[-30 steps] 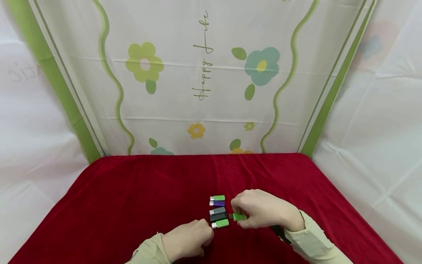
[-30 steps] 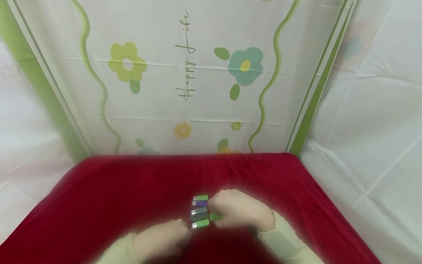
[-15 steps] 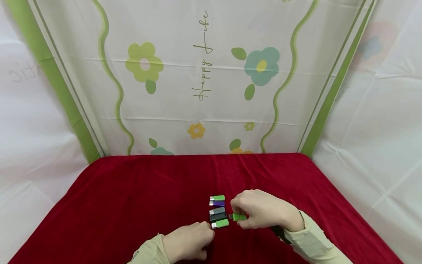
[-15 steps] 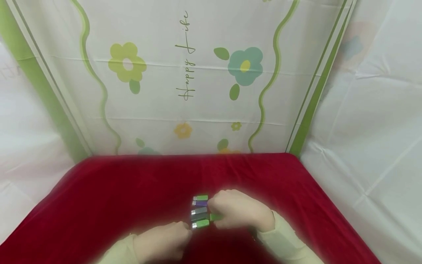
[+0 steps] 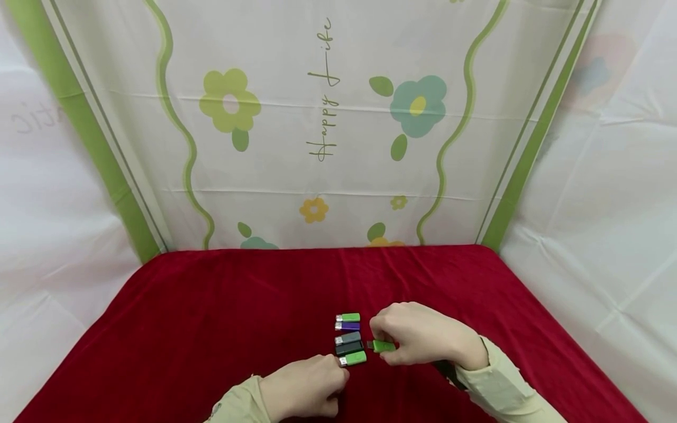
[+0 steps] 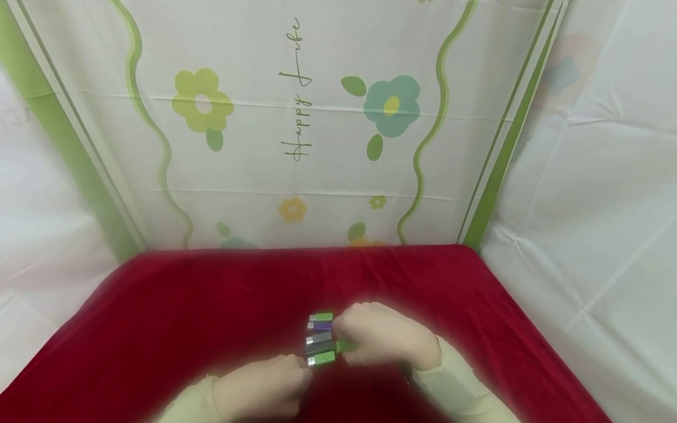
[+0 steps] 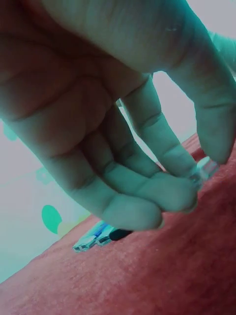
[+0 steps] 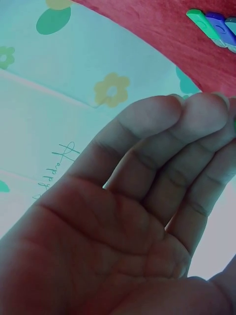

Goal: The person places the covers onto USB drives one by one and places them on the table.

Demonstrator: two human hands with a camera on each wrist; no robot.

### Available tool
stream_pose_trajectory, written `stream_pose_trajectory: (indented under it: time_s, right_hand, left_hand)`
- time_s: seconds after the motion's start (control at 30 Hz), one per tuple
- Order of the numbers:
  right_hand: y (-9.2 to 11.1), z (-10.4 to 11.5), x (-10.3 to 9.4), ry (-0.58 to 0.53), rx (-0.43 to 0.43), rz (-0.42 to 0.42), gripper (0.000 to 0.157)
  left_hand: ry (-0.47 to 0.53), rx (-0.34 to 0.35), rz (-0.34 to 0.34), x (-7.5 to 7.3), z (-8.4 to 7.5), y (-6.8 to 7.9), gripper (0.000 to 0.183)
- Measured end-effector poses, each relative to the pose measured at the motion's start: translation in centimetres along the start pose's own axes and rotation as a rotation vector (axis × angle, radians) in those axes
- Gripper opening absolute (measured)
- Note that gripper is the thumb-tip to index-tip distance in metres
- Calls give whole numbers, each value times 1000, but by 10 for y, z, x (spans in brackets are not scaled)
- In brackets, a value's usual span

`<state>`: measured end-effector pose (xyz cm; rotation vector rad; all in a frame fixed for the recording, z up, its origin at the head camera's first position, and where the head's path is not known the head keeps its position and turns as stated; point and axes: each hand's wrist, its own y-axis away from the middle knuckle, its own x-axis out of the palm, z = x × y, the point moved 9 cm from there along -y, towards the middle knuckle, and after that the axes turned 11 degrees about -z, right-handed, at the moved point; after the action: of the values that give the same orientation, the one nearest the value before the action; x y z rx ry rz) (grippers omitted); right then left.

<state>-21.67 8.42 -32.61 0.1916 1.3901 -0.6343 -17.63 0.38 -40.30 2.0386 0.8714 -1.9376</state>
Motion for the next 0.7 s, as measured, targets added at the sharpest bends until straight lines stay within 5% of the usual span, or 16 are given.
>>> stream_pose_trajectory:
  time_s: [0.17, 0.4, 0.7]
  right_hand:
    - [1, 0, -6, -5, 2, -15, 24]
    - [2, -2, -18, 17, -19, -118, 25]
    - [0, 2, -31, 44, -122, -284, 17]
  left_hand:
    - [2, -48, -40, -7, 7, 0, 37]
    - [-4, -13, -143, -37, 12, -4, 23]
    - [67, 94, -415, -89, 13, -1, 17]
